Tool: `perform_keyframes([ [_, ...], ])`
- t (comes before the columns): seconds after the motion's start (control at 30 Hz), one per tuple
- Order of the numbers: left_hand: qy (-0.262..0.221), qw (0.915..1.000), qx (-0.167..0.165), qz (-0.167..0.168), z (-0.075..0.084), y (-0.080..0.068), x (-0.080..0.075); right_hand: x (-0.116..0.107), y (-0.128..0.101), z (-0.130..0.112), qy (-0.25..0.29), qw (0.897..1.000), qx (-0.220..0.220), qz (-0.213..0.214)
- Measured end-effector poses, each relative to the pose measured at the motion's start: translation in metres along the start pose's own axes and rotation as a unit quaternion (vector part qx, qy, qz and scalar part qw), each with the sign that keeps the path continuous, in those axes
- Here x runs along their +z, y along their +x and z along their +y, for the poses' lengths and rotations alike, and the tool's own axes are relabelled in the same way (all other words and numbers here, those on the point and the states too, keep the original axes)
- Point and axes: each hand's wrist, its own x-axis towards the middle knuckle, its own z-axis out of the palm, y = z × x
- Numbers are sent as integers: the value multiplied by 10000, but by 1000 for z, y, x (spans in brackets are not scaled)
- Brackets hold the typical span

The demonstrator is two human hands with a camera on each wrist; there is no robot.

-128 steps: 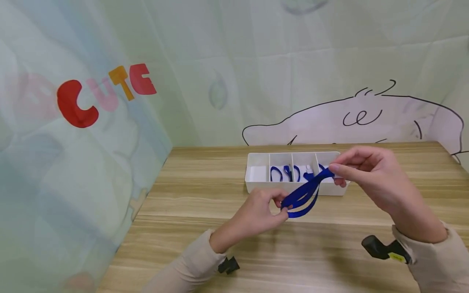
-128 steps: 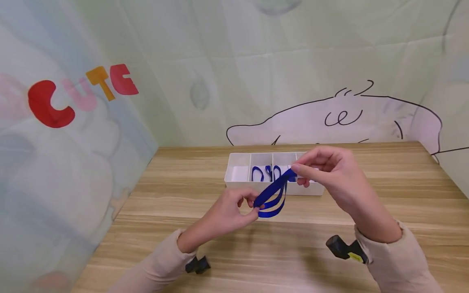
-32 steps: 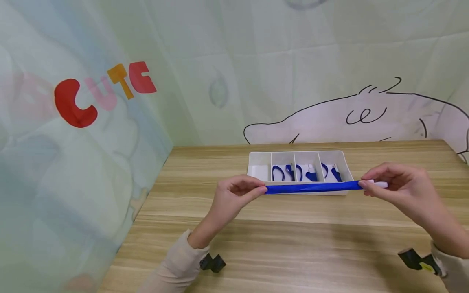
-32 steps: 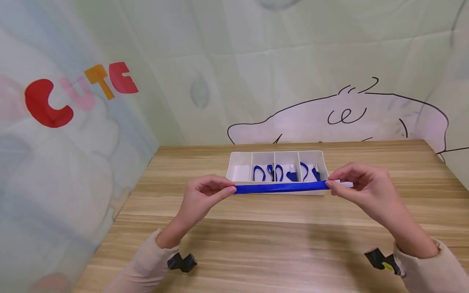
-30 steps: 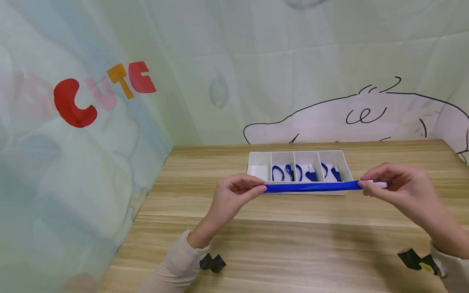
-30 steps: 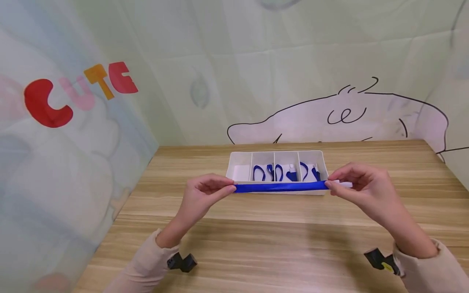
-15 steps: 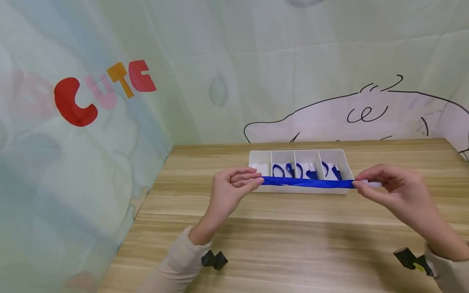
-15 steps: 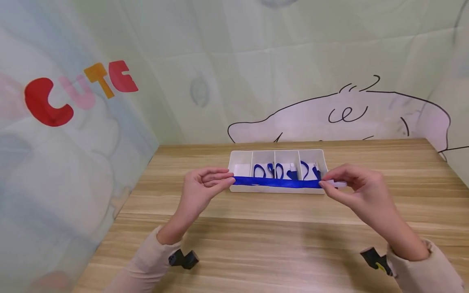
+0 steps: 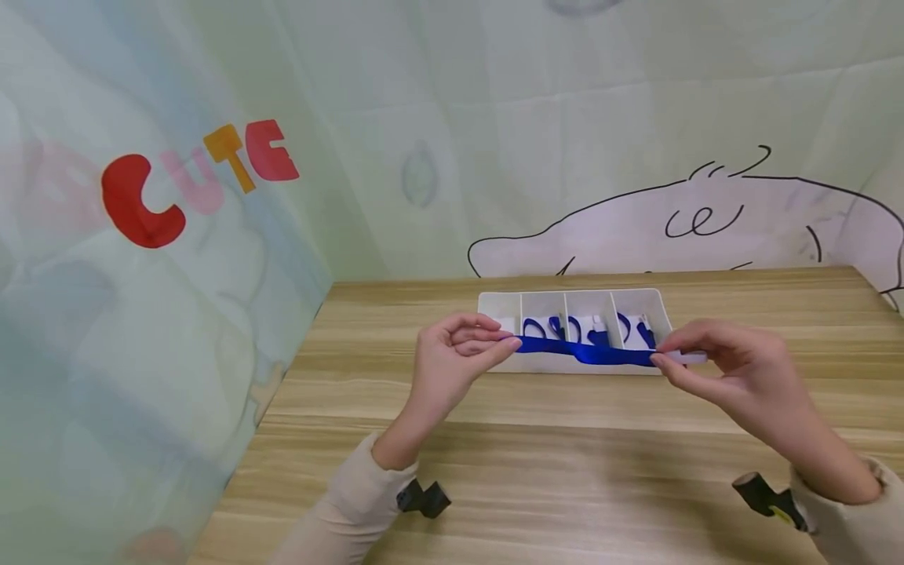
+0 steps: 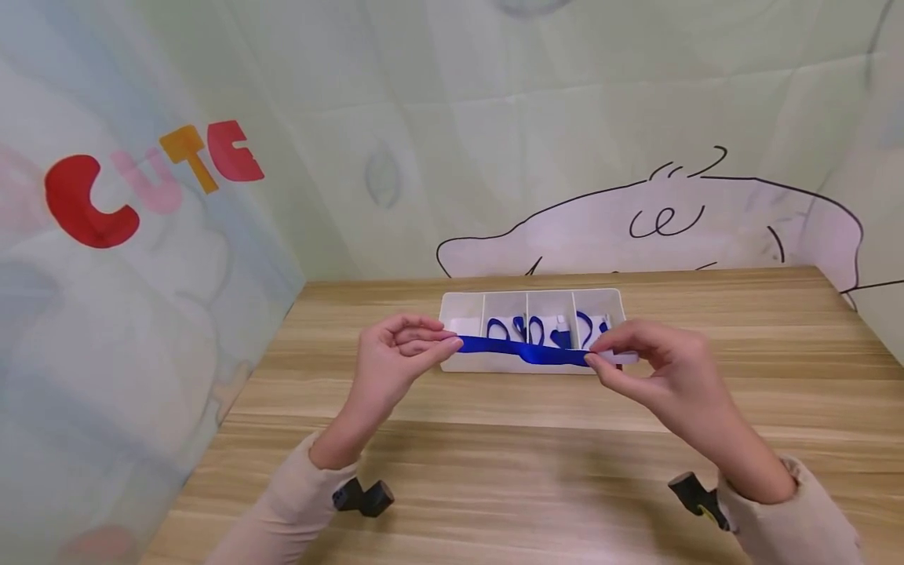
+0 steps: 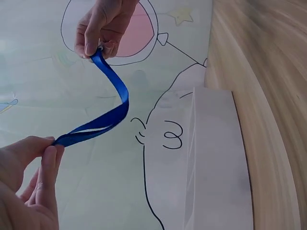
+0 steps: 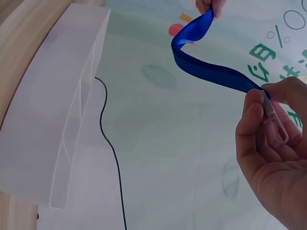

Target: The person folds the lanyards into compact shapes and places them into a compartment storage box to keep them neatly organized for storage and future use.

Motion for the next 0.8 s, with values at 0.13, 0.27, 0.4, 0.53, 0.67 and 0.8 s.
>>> perform_keyframes([
  [0.13, -62, 9999, 44, -120, 4, 0, 5, 4, 3, -3, 32, 9999, 138, -64],
  [0.27, -67, 9996, 144, -231, 7, 1, 9, 8, 7, -6, 89, 9998, 148, -110],
  [0.4, -73, 9990, 257, -345, 9, 1, 14, 14, 11, -9, 231, 9996, 72, -131],
  [0.53, -118, 9982, 350, -481, 12, 1, 21, 20, 14, -10, 387, 9992, -27, -130],
  [0.67, -102, 9977, 382, -557, 16, 1, 27, 25, 17, -12, 569, 9983, 13, -147],
  [0.8, -132, 9973, 398, -600, 18, 1, 32, 31, 21, -14, 707, 9973, -12, -175],
])
